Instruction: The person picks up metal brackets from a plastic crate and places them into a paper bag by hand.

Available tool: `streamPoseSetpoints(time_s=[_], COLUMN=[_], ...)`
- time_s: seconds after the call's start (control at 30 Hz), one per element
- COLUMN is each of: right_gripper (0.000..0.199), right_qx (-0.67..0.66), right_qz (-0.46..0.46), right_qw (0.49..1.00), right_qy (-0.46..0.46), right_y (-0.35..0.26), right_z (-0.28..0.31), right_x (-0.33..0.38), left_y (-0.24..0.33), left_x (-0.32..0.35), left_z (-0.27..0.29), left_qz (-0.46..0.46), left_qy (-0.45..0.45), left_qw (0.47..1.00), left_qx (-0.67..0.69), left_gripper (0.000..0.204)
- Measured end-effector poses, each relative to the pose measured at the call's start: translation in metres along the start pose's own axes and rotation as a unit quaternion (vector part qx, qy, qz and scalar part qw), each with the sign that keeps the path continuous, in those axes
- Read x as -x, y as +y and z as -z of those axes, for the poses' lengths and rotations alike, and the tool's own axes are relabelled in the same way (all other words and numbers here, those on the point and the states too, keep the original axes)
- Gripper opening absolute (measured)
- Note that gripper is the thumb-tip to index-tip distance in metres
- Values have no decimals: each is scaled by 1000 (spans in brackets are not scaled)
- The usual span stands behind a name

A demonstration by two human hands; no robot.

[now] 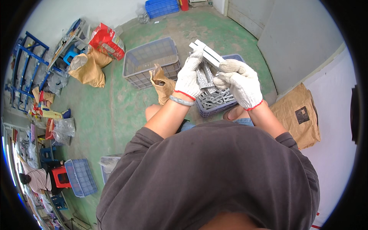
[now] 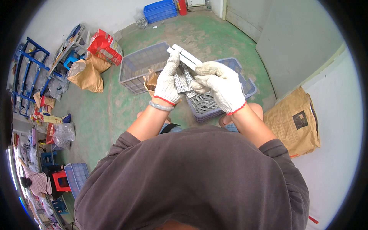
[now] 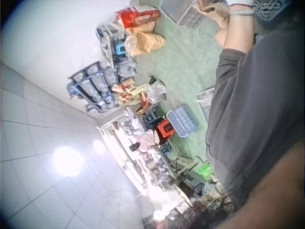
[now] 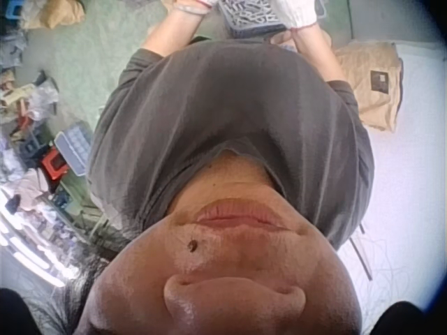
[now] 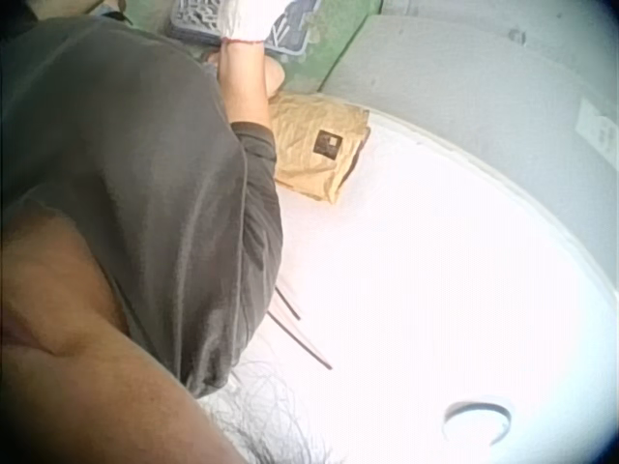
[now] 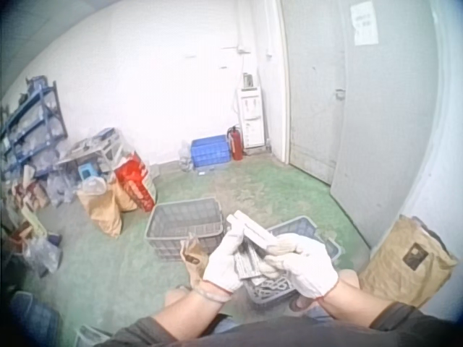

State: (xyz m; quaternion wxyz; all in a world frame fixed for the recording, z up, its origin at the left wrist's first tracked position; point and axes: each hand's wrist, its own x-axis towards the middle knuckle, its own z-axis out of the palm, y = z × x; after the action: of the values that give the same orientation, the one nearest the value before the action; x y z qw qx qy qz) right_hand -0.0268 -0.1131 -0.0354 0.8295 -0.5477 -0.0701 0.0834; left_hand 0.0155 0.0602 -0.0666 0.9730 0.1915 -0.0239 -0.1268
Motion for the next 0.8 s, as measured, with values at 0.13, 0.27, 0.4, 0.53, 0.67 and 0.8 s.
streamPoseSetpoints(time_s=[0.13, 0.27, 0.4, 0.53, 0.67, 0.8], right_gripper=[40, 58, 64, 68, 62, 52], right_qx=[66, 20, 13, 41, 44, -156], right_qz=[-22, 45, 33, 37, 45, -13], right_qw=[997, 998, 999, 997, 998, 987], right_qy=[-12, -25, -38, -51, -29, -16], right_y=[-4, -4, -2, -9, -10, -18], right_z=[-3, -13, -6, -15, -18, -12], right_x=[0, 3, 1, 7, 9, 7], left_y=[2, 2, -2, 0, 2, 7], left_x=[6, 6, 10, 13, 14, 17], left_z=[-7, 1, -1, -2, -1, -2], left_qz=[14, -1, -23, -32, -38, 0], left_qy=[-17, -15, -14, 0, 3, -44], left_qw=[999, 1000, 999, 999, 999, 996], left_qx=[24, 17, 30, 4, 19, 79], left_gripper=[24, 26, 32, 35, 34, 35])
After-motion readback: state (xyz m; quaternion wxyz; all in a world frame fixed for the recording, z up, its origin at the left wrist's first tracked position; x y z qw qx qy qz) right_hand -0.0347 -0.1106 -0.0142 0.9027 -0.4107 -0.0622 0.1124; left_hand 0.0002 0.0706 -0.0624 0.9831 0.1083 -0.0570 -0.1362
